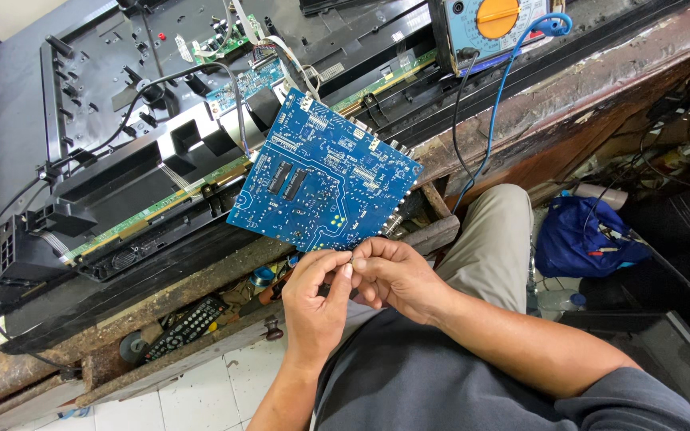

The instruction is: The person holds a blue circuit board on their lap and uses a multimeter to test various points on the board. They then use a soldering iron to apply heat to specific components and solder joints on the board.

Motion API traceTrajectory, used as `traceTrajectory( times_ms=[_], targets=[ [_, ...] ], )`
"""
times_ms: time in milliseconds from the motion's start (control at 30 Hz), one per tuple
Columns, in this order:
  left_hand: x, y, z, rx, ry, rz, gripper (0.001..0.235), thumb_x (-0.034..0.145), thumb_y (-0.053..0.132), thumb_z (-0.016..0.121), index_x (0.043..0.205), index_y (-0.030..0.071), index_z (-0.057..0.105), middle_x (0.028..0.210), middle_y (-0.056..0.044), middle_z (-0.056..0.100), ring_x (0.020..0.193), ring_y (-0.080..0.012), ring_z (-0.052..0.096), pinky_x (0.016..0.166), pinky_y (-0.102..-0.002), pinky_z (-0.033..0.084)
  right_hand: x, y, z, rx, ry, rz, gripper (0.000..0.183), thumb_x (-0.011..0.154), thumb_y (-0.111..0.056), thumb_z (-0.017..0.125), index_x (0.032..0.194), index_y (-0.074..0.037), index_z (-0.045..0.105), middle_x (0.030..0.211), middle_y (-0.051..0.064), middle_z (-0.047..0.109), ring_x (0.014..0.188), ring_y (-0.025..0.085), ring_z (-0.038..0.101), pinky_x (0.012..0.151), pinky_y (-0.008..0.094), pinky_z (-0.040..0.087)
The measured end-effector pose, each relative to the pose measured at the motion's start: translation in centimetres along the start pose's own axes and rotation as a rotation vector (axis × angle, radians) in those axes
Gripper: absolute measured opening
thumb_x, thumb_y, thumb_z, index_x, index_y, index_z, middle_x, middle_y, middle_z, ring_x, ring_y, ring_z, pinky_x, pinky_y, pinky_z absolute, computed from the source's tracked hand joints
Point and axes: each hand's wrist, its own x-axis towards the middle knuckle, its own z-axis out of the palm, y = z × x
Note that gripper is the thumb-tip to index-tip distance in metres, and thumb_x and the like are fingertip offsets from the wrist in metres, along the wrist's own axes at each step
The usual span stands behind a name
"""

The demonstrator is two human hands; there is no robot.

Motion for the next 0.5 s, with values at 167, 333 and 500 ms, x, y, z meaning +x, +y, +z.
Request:
traceTrajectory(
  times_ms=[167,333,500],
  targets=[
    [0.0,0.0,0.0,-0.009,-0.007,-0.006,0.017,0.099,0.013,0.066,0.109,0.003,0.076,0.106,-0.011,0.073,0.092,-0.0193,0.074,0.077,-0.028,0.065,0.0,0.0,0.0,-0.006,-0.005,-0.003,0.012,0.102,-0.011,0.066,0.093,-0.004,0.064,0.078,0.012,0.07,0.051,0.015,0.057,0.045,0.028,0.042],
    [0.1,0.2,-0.1,0.009,-0.011,-0.008,0.017,0.094,0.006,0.065,0.106,0.003,0.077,0.104,-0.011,0.074,0.091,-0.0195,0.074,0.075,-0.028,0.065,0.2,0.8,-0.5,-0.039,0.033,-0.029,0.011,0.098,-0.011,0.069,0.092,-0.004,0.062,0.079,0.014,0.071,0.049,0.015,0.057,0.042,0.028,0.04],
    [0.7,1.6,-1.1,-0.034,-0.093,-0.031,0.012,0.095,0.017,0.068,0.094,0.006,0.073,0.091,-0.007,0.072,0.078,-0.0175,0.069,0.069,-0.029,0.06,-0.9,-1.1,-0.1,-0.676,0.027,-0.185,0.019,0.097,-0.023,0.069,0.085,-0.01,0.064,0.062,0.003,0.063,0.055,0.01,0.057,0.049,0.027,0.046]
  ],
)
